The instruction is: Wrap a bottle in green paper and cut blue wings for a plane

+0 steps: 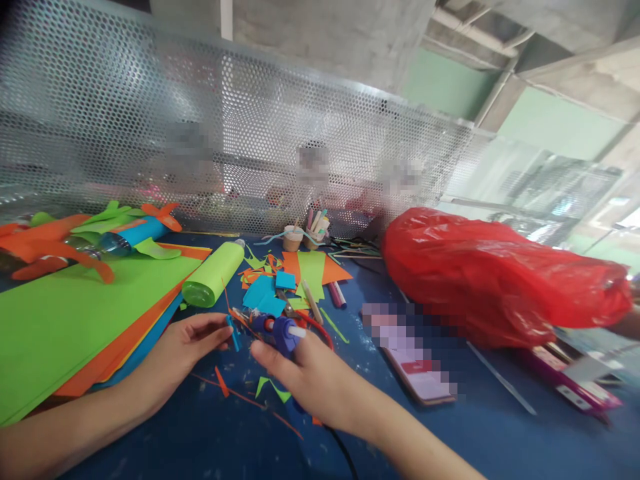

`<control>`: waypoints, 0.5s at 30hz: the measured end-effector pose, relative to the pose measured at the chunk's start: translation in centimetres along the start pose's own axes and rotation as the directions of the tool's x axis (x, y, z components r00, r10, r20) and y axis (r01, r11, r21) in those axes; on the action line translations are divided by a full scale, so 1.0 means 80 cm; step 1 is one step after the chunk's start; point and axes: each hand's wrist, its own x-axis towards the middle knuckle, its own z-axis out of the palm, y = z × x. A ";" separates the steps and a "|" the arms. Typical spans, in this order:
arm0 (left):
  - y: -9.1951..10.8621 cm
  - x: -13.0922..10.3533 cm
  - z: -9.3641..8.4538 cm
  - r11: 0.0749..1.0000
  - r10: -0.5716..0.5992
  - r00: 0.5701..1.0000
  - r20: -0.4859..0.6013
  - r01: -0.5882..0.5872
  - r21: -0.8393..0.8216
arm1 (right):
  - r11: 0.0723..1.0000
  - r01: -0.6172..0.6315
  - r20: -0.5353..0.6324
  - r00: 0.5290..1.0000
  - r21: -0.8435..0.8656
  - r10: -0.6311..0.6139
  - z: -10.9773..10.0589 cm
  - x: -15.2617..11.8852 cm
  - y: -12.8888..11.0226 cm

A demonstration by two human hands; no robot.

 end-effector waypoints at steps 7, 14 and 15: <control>-0.001 -0.001 0.000 1.000 -0.006 1.000 0.011 0.005 0.016 | 0.981 0.046 0.049 0.998 -0.189 -0.038 -0.001 -0.003 -0.011; -0.006 0.003 -0.001 1.000 -0.015 1.000 0.009 0.014 0.024 | 0.975 0.090 0.020 0.996 -0.202 -0.088 0.002 -0.001 -0.009; -0.006 0.003 -0.001 1.000 -0.015 1.000 0.012 0.015 0.022 | 0.976 0.095 0.013 0.995 -0.198 -0.095 0.002 -0.001 -0.009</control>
